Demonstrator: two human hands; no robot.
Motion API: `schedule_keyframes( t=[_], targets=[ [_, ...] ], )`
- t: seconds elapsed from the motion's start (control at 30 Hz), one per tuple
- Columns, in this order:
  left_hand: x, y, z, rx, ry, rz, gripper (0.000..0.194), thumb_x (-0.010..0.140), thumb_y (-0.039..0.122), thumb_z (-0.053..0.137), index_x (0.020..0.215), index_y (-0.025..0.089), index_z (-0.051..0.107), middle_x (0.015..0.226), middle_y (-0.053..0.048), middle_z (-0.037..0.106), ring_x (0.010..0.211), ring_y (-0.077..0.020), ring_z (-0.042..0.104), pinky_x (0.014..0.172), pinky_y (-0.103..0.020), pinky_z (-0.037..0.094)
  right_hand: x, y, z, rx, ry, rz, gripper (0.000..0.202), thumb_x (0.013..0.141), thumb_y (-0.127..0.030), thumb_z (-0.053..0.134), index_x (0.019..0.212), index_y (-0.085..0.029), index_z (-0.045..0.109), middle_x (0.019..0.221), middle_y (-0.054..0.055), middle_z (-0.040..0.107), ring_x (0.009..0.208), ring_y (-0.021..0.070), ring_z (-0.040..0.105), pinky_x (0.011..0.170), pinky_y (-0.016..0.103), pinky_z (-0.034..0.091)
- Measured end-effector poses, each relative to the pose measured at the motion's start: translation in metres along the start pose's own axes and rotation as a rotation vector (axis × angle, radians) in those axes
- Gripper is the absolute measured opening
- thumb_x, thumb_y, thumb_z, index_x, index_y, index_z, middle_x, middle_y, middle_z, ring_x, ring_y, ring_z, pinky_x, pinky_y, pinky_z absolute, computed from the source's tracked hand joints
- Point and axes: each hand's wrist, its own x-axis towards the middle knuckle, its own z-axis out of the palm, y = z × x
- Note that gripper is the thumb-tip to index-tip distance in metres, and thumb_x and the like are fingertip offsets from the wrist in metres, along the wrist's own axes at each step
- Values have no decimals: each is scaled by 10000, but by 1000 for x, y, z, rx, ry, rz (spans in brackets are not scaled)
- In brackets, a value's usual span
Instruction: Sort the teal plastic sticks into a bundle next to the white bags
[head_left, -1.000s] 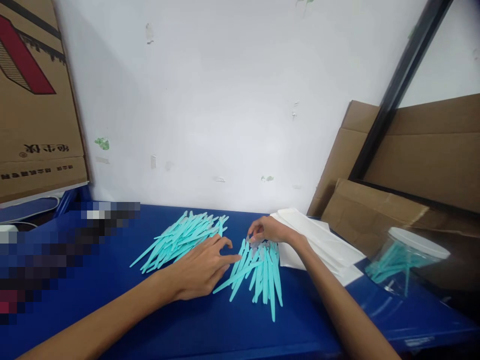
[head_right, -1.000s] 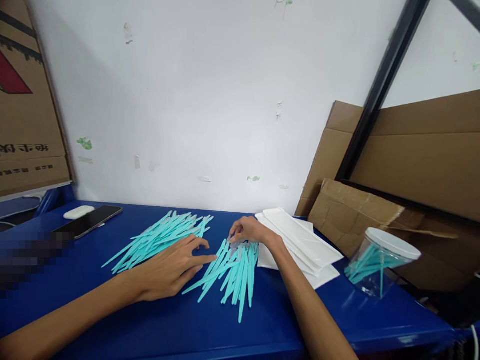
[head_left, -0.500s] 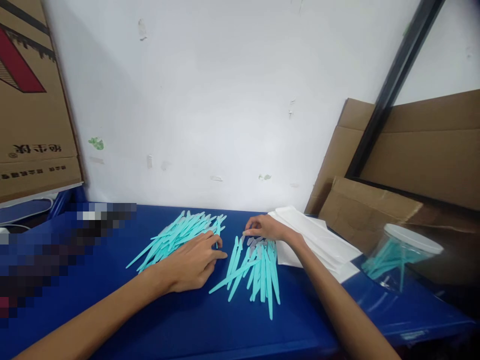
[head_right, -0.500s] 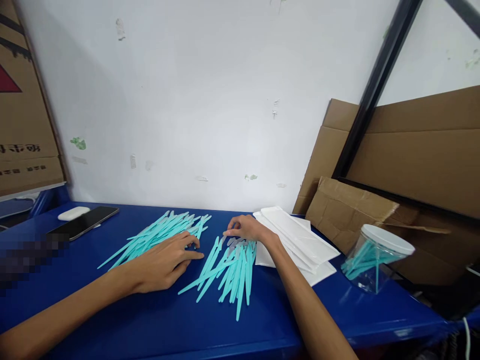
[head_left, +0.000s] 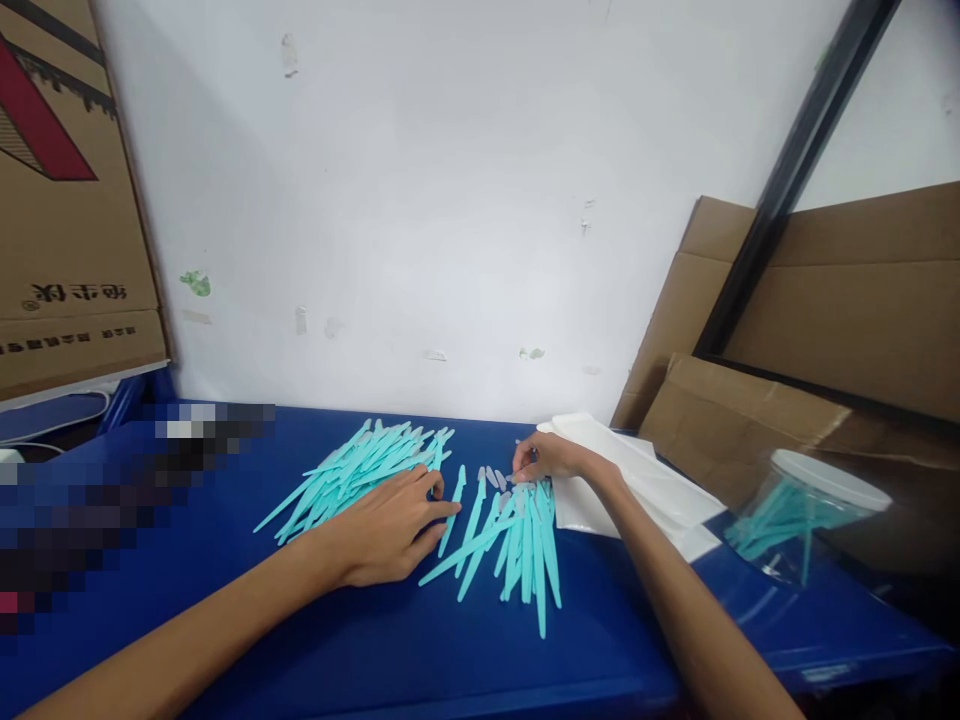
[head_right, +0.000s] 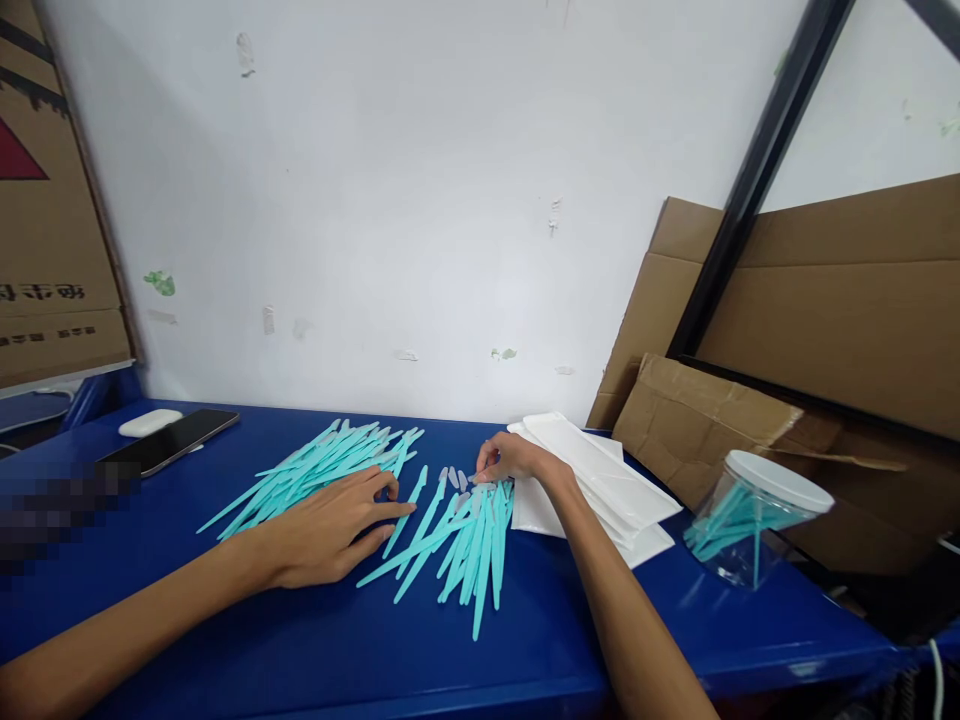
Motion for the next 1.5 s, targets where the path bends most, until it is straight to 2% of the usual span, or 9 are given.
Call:
schedule_keyframes(
  t=[0.13,0.3,0.47,0.67,0.77,0.93,1.07,1.23,1.5],
  targets=[
    [3,-4,5,34,37,-55,317,957,425,466,1088,242,690,987,-66,613,992,-242,571,934,-405,430,2,-3,2,-7,96,10,329,716,-529,740,790,-208,747,811,26,724,721,171,628,605,250,427],
    [7,-10,9,89,-6,-148,242,932,271,499,1104,222,662,1020,-82,642,971,-251,590,794,-368,477,4,-23,6,-19,304,-58,281,843,-487,649,876,-213,701,812,17,735,715,160,648,643,249,440],
    [8,-8,6,200,-91,-225,253,909,164,455,1051,185,664,967,-97,655,920,-267,612,719,-369,484,6,-44,14,-77,295,-124,229,875,-444,630,896,-231,712,831,14,748,733,168,670,640,243,446],
    [11,4,7,310,-145,-267,352,873,20,351,1006,129,658,1012,-147,627,927,-284,602,702,-372,484,6,-51,16,-214,351,-140,263,917,-430,580,938,-235,755,874,32,756,770,187,673,676,264,452],
    [12,5,9,298,-91,-286,326,910,64,338,982,135,648,1013,-146,611,920,-280,590,685,-360,477,6,-53,16,-216,384,-163,347,943,-482,521,948,-227,758,856,39,753,740,181,663,647,257,439],
    [12,0,4,174,79,-356,295,985,192,283,1000,163,576,981,-102,588,791,-212,586,664,-316,446,4,-59,16,-207,441,-162,457,959,-541,453,861,-208,749,758,37,729,658,165,625,601,250,394],
    [10,-8,1,107,129,-407,263,967,161,258,1063,180,502,1012,-99,596,677,-184,574,593,-294,394,3,-65,16,-165,514,-154,543,964,-577,397,753,-190,714,680,35,702,588,152,582,591,258,380],
    [5,-19,5,-7,180,-392,246,910,131,313,1071,197,488,904,-86,617,722,-209,601,600,-288,394,4,-72,20,-33,588,-128,597,956,-618,354,705,-187,684,648,28,693,535,138,547,572,262,382],
    [5,-22,10,-92,255,-383,244,927,177,326,1093,214,501,902,-76,626,775,-218,619,638,-292,414,7,-77,27,114,539,-191,546,929,-609,436,722,-184,708,675,28,701,551,137,562,549,250,384]
  ],
)
